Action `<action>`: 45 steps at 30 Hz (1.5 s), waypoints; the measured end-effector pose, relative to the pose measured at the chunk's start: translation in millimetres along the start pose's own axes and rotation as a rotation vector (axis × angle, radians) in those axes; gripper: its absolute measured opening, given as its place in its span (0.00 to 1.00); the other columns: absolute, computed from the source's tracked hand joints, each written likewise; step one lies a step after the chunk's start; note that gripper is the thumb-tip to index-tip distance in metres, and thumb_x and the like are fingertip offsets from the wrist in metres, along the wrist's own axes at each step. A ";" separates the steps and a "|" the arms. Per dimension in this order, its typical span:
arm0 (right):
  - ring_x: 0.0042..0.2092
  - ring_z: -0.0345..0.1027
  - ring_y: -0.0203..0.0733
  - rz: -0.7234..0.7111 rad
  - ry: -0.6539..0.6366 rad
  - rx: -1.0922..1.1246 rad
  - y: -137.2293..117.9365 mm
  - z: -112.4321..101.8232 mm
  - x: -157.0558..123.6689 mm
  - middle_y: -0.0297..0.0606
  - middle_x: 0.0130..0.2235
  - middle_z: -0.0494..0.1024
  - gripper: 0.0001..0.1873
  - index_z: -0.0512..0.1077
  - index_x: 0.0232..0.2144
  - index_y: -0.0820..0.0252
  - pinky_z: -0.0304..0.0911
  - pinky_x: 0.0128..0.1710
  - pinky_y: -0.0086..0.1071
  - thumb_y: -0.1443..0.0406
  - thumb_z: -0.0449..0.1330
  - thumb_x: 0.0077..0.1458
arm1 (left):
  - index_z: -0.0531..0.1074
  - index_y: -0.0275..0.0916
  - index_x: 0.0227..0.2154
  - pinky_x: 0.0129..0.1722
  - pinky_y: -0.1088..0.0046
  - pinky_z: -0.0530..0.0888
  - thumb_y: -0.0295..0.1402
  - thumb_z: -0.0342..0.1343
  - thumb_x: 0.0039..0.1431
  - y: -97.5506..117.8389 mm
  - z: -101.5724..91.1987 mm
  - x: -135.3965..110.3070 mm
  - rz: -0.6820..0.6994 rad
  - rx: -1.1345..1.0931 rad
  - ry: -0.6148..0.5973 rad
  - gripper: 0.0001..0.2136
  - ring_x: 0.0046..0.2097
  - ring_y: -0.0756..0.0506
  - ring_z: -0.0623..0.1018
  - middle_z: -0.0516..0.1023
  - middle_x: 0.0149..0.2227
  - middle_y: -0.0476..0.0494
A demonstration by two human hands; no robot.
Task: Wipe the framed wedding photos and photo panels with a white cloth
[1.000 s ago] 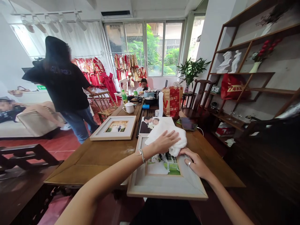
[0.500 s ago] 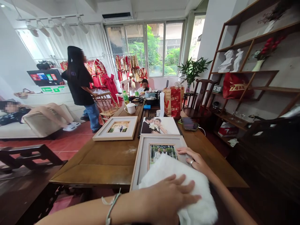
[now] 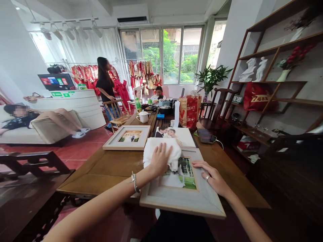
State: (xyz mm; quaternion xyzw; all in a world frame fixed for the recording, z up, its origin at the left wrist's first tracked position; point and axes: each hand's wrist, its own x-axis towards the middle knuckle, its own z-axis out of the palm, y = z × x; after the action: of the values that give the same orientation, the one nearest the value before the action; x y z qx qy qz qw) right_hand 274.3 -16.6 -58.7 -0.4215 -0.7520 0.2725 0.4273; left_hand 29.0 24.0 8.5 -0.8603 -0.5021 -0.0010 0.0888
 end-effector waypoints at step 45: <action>0.56 0.60 0.48 -0.007 -0.024 0.022 5.2 -4.2 7.6 0.39 0.50 0.72 0.24 0.72 0.41 0.54 0.50 0.58 0.48 0.74 0.50 0.42 | 0.48 0.28 0.60 0.57 0.50 0.56 0.30 0.55 0.44 35.2 -17.9 -116.5 0.010 -0.015 -0.275 0.39 0.63 0.28 0.48 0.48 0.62 0.25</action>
State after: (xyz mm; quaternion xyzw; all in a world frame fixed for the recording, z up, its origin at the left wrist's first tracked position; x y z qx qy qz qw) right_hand 278.0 -7.2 -57.5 -0.4108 -0.7555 0.2841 0.4239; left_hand 3.2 -96.3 10.2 -0.8554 -0.5052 0.1137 0.0126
